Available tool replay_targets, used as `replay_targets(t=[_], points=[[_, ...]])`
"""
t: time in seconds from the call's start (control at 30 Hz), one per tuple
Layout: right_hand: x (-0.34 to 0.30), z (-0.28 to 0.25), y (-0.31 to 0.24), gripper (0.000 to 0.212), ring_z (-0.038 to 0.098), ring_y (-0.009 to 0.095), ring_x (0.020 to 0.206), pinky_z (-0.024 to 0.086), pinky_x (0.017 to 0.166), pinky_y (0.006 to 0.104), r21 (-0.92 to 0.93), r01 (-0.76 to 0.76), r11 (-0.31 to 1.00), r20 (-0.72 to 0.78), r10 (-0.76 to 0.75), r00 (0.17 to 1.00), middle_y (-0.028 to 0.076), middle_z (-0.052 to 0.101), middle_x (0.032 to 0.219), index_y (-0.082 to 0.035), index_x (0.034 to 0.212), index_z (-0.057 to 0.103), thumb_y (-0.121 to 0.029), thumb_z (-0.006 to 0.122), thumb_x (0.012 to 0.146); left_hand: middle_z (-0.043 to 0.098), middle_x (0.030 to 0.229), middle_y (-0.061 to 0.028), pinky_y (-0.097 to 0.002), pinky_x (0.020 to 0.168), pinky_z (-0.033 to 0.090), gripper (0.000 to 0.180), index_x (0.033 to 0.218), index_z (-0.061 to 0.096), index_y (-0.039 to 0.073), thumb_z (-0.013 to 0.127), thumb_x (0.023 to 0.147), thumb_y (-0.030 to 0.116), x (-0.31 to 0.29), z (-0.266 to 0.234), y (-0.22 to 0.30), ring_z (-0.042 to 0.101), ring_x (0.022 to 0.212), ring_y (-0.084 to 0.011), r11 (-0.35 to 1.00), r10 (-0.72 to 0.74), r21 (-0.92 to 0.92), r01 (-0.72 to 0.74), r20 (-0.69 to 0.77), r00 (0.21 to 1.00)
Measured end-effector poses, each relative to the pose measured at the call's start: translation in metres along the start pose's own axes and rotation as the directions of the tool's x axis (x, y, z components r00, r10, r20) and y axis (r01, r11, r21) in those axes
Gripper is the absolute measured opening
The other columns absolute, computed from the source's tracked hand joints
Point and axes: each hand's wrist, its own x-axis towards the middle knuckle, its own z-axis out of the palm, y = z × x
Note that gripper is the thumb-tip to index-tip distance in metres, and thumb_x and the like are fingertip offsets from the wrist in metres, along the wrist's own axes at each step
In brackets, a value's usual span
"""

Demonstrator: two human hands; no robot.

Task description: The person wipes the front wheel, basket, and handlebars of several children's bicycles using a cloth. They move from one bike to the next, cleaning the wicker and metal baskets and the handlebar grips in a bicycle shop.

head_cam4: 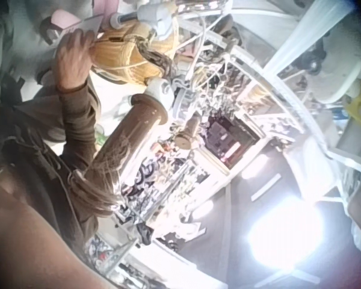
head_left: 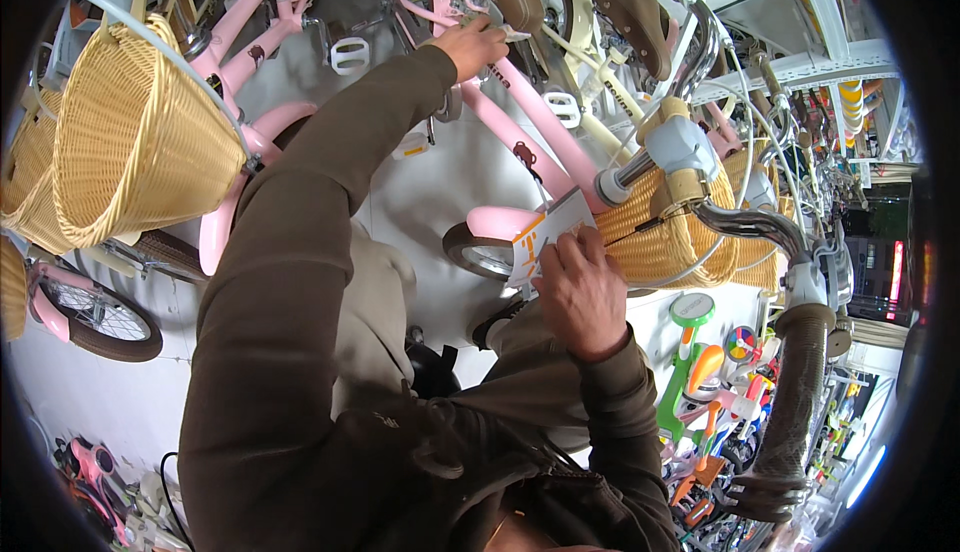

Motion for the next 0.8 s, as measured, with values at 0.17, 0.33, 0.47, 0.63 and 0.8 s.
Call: replay_targets(t=[0.17, 0.33, 0.47, 0.63, 0.8], points=[[0.002, 0.0, -0.001, 0.015, 0.049, 0.026, 0.095, 0.046, 0.065, 0.0346, 0.004, -0.001, 1.0, -0.018, 0.001, 1.0, 0.006, 0.05, 0.084, -0.005, 0.078, 0.056, -0.016, 0.061, 0.069, 0.051, 0.11, -0.0027, -0.0405, 0.078, 0.051, 0.022, 0.098, 0.054, 0.012, 0.052, 0.076, 0.007, -0.002, 0.008, 0.004, 0.046, 0.112, -0.0291, 0.994, -0.072, 0.082, 0.075, -0.037, 0.997], [0.0, 0.0, 0.0, 0.02, 0.049, 0.025, 0.093, 0.047, 0.065, 0.0354, 0.027, -0.007, 1.0, 0.01, 0.007, 1.0, 0.006, 0.051, 0.085, -0.004, 0.078, 0.056, -0.018, 0.065, 0.067, 0.051, 0.112, -0.0058, -0.0428, 0.077, 0.051, 0.022, 0.099, 0.056, 0.011, 0.053, 0.077, 0.01, -0.004, 0.014, 0.021, 0.047, 0.109, -0.0309, 0.944, -0.28, 0.155, 0.292, -0.096, 0.955], [-0.003, -0.001, 0.002, 0.028, 0.049, 0.025, 0.091, 0.047, 0.066, 0.0349, 0.07, 0.008, 0.998, 0.022, -0.009, 1.0, 0.006, 0.052, 0.084, -0.004, 0.078, 0.057, -0.026, 0.071, 0.065, 0.05, 0.113, -0.0087, -0.0433, 0.077, 0.051, 0.021, 0.099, 0.056, 0.009, 0.052, 0.078, 0.01, -0.003, 0.019, 0.032, 0.047, 0.106, -0.0342, 0.874, -0.48, 0.045, 0.484, -0.07, 0.874], [-0.005, 0.0, 0.004, 0.033, 0.049, 0.024, 0.09, 0.046, 0.068, 0.0338, 0.079, 0.005, 0.997, 0.026, -0.007, 1.0, 0.005, 0.052, 0.082, -0.005, 0.077, 0.059, -0.032, 0.074, 0.064, 0.051, 0.111, -0.0094, -0.0424, 0.079, 0.049, 0.025, 0.103, 0.056, 0.009, 0.052, 0.079, 0.009, -0.017, 0.036, 0.048, 0.049, 0.101, -0.0351, 0.78, -0.625, -0.092, 0.619, -0.164, 0.763], [-0.005, 0.004, 0.007, 0.031, 0.05, 0.023, 0.087, 0.046, 0.069, 0.0335, 0.046, 0.019, 0.999, -0.029, -0.018, 0.999, 0.005, 0.052, 0.079, -0.005, 0.076, 0.059, -0.03, 0.073, 0.065, 0.052, 0.114, -0.0091, -0.0438, 0.077, 0.05, 0.031, 0.11, 0.059, 0.008, 0.056, 0.079, 0.012, -0.074, 0.061, 0.076, 0.052, 0.094, -0.0344, 0.681, -0.732, -0.001, 0.732, 0.019, 0.681]])
